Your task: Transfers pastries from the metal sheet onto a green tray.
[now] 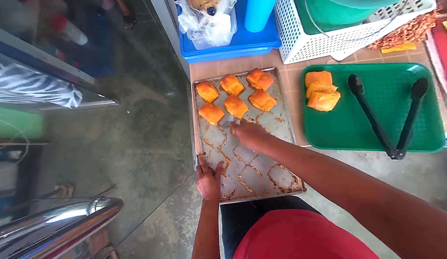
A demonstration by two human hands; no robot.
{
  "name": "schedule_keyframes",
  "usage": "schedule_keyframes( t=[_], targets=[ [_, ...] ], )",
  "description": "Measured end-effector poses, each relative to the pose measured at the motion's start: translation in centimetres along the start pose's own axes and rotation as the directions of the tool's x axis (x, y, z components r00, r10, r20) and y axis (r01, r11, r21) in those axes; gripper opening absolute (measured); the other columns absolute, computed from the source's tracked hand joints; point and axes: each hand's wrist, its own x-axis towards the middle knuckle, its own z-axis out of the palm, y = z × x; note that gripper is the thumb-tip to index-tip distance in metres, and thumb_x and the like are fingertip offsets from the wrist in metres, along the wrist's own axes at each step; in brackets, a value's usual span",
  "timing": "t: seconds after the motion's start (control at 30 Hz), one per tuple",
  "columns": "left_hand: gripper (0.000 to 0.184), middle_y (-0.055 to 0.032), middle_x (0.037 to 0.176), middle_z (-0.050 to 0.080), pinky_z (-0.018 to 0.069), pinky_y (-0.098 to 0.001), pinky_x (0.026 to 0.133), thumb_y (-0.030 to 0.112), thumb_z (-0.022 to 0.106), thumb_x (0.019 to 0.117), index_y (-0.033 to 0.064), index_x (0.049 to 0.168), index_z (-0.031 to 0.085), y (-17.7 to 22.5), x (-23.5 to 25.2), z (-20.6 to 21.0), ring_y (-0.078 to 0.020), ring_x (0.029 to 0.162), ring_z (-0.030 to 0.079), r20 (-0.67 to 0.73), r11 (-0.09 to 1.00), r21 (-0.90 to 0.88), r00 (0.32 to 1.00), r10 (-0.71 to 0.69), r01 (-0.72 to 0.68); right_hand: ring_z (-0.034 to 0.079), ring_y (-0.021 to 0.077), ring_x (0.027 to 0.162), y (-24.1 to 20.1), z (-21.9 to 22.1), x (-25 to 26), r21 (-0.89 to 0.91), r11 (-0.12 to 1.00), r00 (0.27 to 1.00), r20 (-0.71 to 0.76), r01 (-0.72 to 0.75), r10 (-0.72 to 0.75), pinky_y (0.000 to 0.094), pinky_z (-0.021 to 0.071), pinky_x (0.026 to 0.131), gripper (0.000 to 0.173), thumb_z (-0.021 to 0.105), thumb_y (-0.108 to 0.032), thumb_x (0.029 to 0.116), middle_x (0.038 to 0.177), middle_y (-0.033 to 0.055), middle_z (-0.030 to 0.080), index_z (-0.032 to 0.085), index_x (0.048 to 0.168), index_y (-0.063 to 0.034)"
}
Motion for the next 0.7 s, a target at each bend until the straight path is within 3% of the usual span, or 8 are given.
schedule_keyframes(
  t=[0.2, 0.37, 0.57, 0.7],
  targets=[
    [0.089, -0.0336, 0.124, 0.062, 0.0561, -0.0581, 0.07, 0.048, 0.075, 0.0897, -0.0033, 0.154, 0.04, -0.5, 0.1, 0.1, -0.0446, 0.085, 0.071, -0.019, 0.999, -0.008, 0.999, 0.045, -0.045, 0.062, 0.0465, 0.116, 2.0, 0.7, -2.3, -0.015, 1.0, 0.996, 0.09, -0.017, 0.018, 0.0557, 0.0511, 0.097, 0.059, 0.046, -0.01, 0.1087, 0.146, 0.0313, 0.046, 0.024, 0.163, -0.0061],
    [0.09, -0.0331, 0.122, 0.063, 0.0564, -0.0579, 0.071, 0.048, 0.075, 0.0894, -0.0037, 0.154, 0.04, -0.6, 0.1, 0.2, -0.045, 0.084, 0.071, -0.032, 0.998, -0.005, 0.997, 0.064, -0.064, 0.064, 0.047, 0.113, -1.0, 0.4, 2.4, 0.048, 0.999, 0.997, -0.072, 0.011, -0.008, 0.0585, 0.0539, 0.092, 0.063, 0.055, -0.002, 0.1022, 0.144, 0.0298, 0.049, 0.033, 0.161, -0.0068],
    [0.091, -0.0336, 0.125, 0.062, 0.0561, -0.0582, 0.07, 0.05, 0.074, 0.0896, -0.0027, 0.155, 0.039, -0.7, 0.2, 0.3, -0.0446, 0.084, 0.071, -0.031, 0.999, -0.001, 0.998, 0.048, -0.048, 0.062, 0.0462, 0.115, 1.4, 1.3, -0.3, 0.038, 0.999, 1.0, 0.023, -0.018, 0.017, 0.0558, 0.0523, 0.095, 0.061, 0.049, -0.01, 0.1074, 0.147, 0.0301, 0.046, 0.026, 0.163, -0.0081],
    [0.09, -0.0317, 0.121, 0.063, 0.0562, -0.0577, 0.07, 0.048, 0.075, 0.0898, -0.0026, 0.155, 0.039, -0.6, 0.2, 0.2, -0.0439, 0.083, 0.07, -0.034, 0.999, 0.009, 0.998, 0.054, -0.053, 0.063, 0.047, 0.113, -0.3, 0.8, 2.4, 0.059, 0.998, 0.996, -0.09, 0.013, -0.007, 0.0583, 0.0537, 0.092, 0.063, 0.056, -0.005, 0.1031, 0.143, 0.0299, 0.049, 0.032, 0.161, -0.0074]
  ],
)
